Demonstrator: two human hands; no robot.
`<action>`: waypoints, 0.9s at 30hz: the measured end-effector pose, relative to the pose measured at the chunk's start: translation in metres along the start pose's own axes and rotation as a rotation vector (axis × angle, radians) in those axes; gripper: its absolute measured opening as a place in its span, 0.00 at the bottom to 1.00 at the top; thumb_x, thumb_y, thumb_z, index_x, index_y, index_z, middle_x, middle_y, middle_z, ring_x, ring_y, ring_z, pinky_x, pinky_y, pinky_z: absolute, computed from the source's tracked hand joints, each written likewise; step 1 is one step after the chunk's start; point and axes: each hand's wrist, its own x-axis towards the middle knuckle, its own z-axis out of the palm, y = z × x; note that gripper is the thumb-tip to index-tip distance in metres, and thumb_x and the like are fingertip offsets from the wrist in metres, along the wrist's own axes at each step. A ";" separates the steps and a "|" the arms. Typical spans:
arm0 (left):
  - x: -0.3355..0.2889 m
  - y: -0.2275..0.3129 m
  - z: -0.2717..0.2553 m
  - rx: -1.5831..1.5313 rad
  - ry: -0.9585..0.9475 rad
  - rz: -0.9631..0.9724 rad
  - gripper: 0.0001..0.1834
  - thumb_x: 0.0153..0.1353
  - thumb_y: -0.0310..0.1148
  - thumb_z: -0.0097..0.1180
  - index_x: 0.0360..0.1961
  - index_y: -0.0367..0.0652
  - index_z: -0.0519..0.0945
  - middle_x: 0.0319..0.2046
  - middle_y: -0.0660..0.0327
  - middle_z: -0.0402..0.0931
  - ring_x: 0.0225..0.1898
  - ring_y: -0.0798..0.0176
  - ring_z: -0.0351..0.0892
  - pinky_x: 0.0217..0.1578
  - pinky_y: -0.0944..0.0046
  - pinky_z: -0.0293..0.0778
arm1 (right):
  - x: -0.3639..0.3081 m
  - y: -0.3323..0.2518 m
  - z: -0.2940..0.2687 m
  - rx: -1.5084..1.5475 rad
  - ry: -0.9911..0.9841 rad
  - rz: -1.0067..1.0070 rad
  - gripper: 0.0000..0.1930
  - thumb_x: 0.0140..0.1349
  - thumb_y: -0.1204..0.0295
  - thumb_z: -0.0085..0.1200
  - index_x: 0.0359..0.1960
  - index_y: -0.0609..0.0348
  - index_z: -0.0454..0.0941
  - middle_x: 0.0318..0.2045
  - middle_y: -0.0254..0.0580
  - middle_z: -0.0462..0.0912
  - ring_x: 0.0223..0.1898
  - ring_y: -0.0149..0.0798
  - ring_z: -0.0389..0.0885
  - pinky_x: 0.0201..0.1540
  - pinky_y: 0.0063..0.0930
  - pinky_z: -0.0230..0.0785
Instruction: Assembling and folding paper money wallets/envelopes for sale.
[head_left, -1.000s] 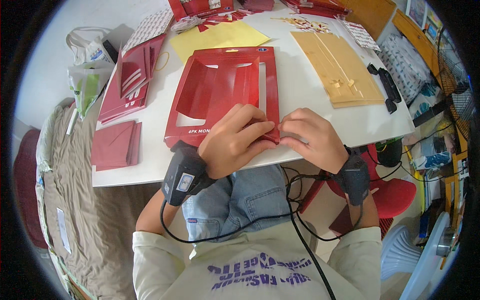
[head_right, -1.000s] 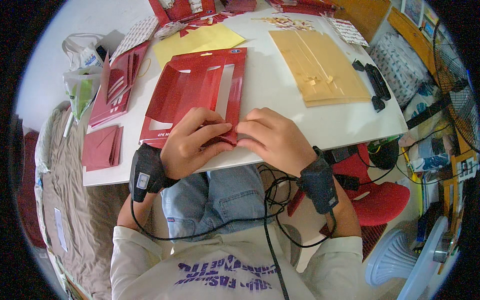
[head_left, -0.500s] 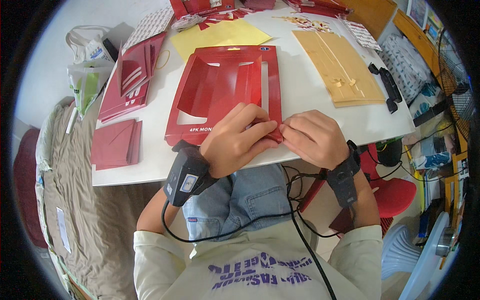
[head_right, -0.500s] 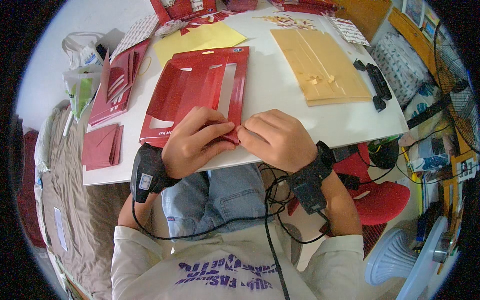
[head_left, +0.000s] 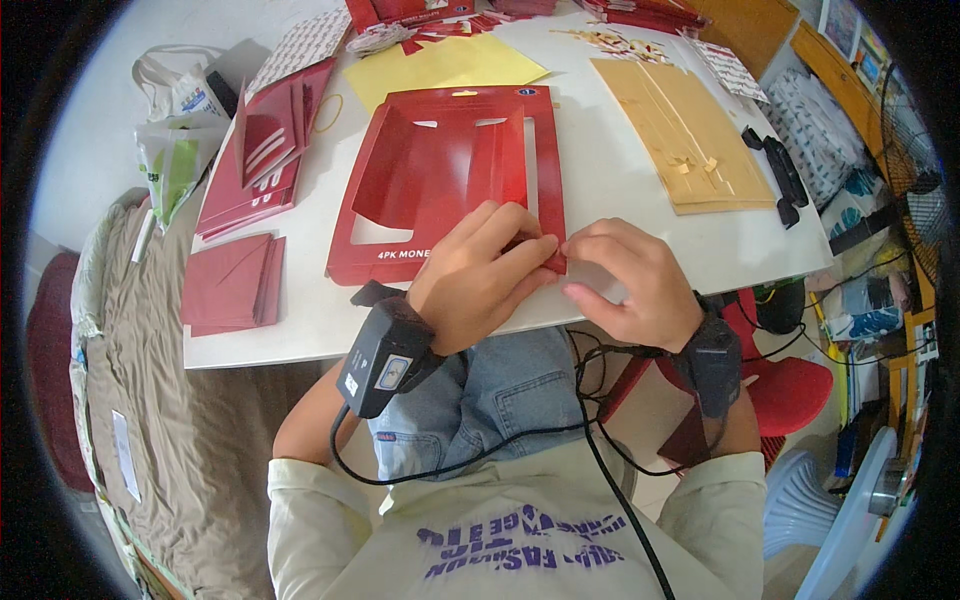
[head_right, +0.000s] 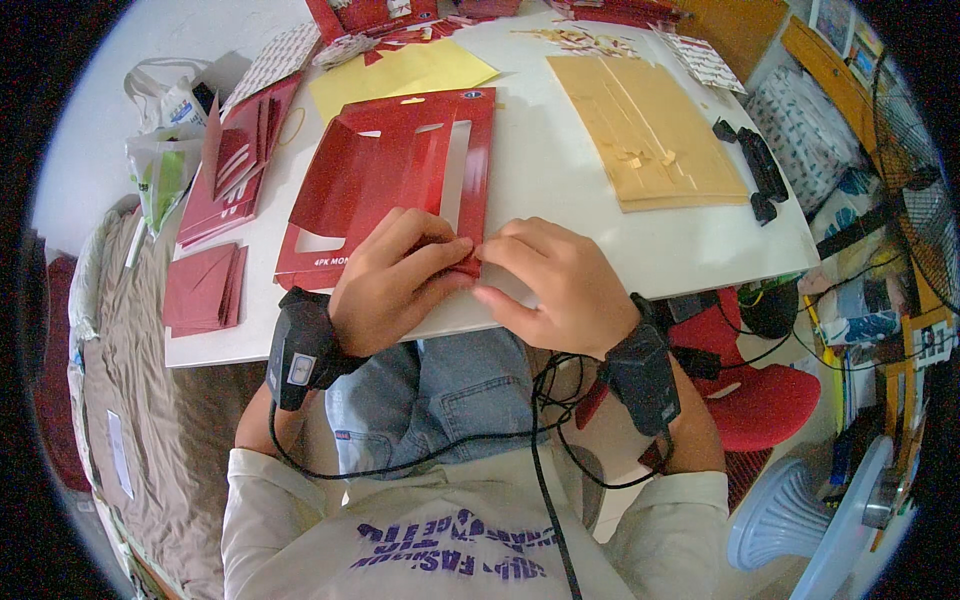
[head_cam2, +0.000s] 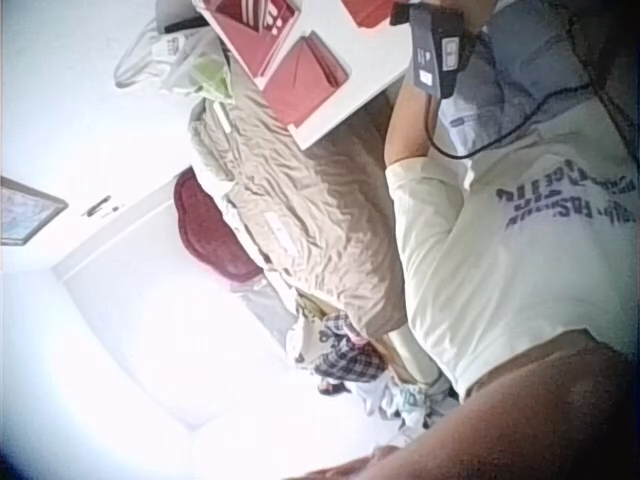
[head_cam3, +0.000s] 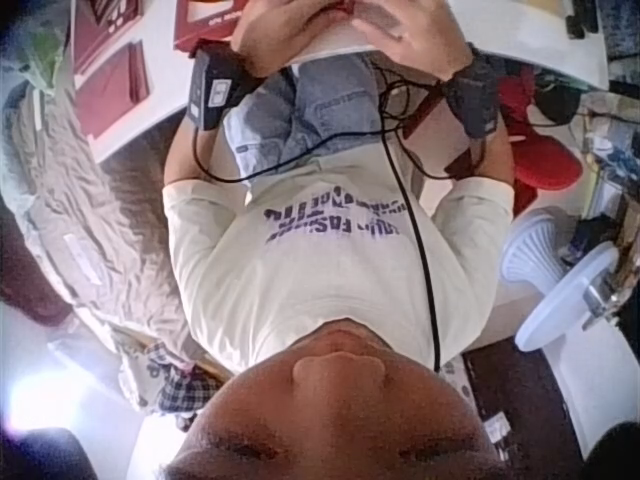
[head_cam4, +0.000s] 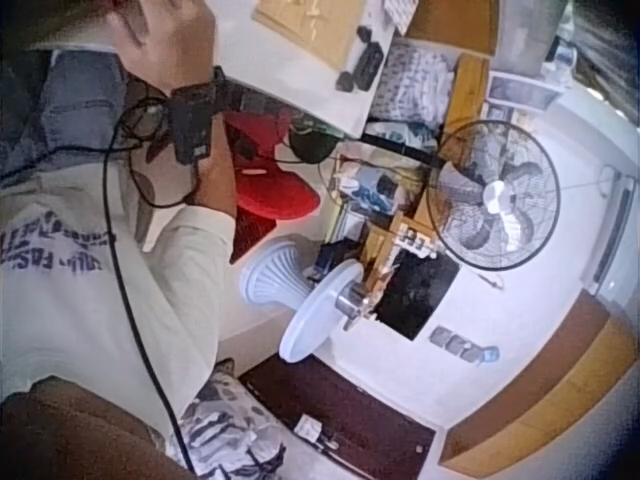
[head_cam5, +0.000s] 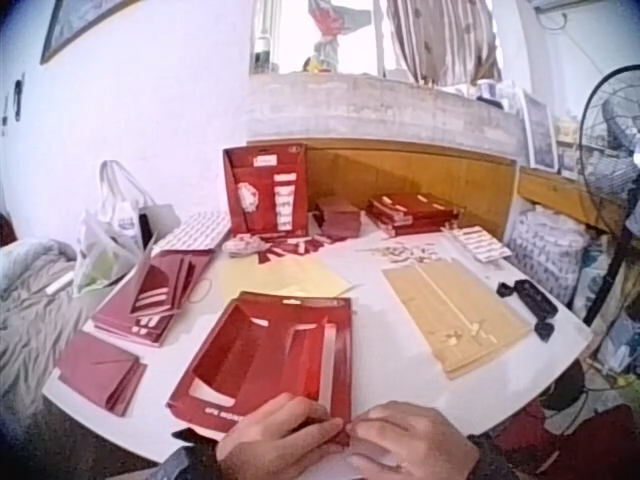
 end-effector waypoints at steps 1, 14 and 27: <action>0.000 -0.001 0.001 -0.001 -0.001 0.000 0.16 0.50 0.26 0.65 0.41 0.35 0.80 0.38 0.54 0.73 0.39 0.53 0.75 0.39 0.59 0.74 | 0.001 -0.003 0.001 0.039 0.007 0.065 0.10 0.52 0.76 0.60 0.36 0.61 0.75 0.32 0.44 0.77 0.34 0.49 0.78 0.36 0.39 0.73; 0.001 0.005 0.005 0.040 0.041 0.002 0.13 0.50 0.25 0.63 0.38 0.37 0.81 0.35 0.57 0.73 0.37 0.53 0.74 0.37 0.58 0.70 | -0.001 -0.019 0.015 0.080 0.121 0.243 0.09 0.54 0.78 0.56 0.37 0.62 0.74 0.30 0.47 0.77 0.31 0.53 0.78 0.32 0.41 0.71; 0.002 0.002 0.004 0.033 0.061 -0.007 0.10 0.51 0.23 0.60 0.37 0.38 0.81 0.34 0.57 0.74 0.38 0.53 0.74 0.39 0.58 0.71 | 0.005 -0.025 0.016 -0.325 0.096 0.146 0.08 0.44 0.76 0.57 0.27 0.56 0.73 0.28 0.38 0.73 0.31 0.44 0.75 0.31 0.38 0.68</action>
